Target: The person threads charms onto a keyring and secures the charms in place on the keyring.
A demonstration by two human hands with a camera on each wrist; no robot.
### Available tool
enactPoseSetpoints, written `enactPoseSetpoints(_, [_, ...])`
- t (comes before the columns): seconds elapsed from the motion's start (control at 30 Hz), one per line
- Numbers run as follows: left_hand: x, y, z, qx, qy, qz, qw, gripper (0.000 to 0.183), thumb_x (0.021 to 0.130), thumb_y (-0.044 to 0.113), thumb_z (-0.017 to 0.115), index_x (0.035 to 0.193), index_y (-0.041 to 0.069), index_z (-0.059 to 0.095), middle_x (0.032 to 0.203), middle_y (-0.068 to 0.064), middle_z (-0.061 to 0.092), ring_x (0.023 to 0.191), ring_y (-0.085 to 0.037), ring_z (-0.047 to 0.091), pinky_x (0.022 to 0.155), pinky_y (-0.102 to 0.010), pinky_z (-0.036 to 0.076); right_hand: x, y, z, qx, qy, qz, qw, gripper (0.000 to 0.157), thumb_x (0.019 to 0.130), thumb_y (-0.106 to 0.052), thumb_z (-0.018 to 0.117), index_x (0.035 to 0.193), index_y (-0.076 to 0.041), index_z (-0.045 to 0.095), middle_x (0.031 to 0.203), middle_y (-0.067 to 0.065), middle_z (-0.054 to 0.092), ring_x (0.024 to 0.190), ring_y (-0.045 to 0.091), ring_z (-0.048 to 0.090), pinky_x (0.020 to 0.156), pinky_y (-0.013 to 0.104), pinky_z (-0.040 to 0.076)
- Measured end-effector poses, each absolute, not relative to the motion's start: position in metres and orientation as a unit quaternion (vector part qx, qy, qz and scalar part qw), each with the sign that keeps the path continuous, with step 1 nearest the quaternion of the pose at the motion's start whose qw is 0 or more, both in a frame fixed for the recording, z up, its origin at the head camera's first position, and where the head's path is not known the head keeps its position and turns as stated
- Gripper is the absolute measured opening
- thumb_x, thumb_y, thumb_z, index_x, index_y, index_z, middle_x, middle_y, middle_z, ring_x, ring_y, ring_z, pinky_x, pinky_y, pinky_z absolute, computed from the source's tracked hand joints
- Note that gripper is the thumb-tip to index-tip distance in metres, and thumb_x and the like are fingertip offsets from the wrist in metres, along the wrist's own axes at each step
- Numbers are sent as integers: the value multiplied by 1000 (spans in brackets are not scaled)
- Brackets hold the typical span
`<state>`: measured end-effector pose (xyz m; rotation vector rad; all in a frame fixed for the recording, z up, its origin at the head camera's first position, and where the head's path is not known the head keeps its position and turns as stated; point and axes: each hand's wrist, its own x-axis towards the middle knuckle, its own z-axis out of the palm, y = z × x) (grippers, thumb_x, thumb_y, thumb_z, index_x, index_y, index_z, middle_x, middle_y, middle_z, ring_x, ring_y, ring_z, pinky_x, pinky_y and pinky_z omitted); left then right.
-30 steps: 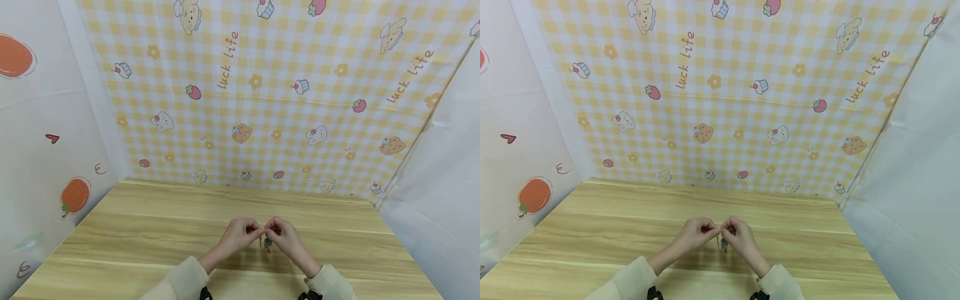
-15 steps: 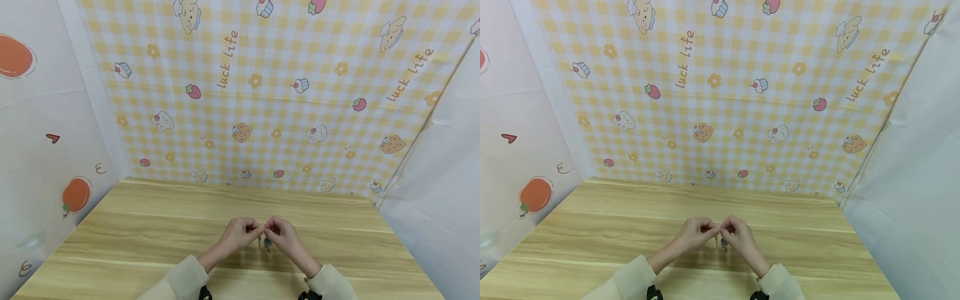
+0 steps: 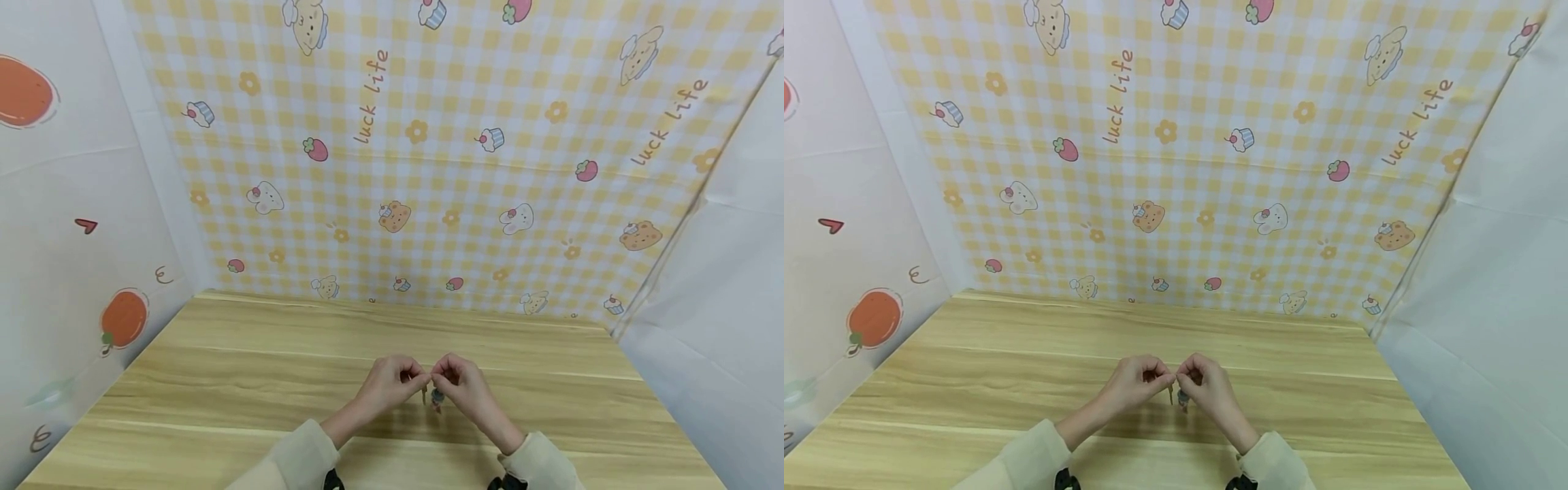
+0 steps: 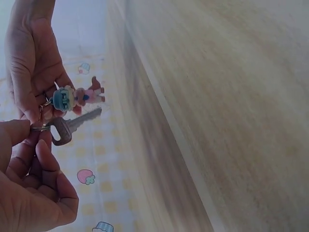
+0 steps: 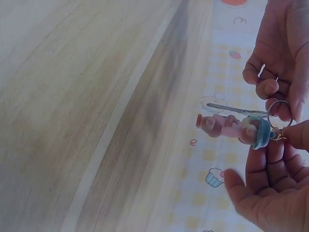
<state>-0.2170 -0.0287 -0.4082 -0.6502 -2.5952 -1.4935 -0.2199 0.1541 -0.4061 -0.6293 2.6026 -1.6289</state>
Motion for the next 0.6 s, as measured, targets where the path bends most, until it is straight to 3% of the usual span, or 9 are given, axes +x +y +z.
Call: enactPoseSetpoints(0.6, [-216,-31,-407,-211,-844,-493,34,20,92,20,67,79,5,72,76,-5,68,59,1,44,53,-16,38,-220,153,-405,-201,831,-519,9,5,92,0,60,91,4,62,80,14,63,61,-1,45,56,17,40])
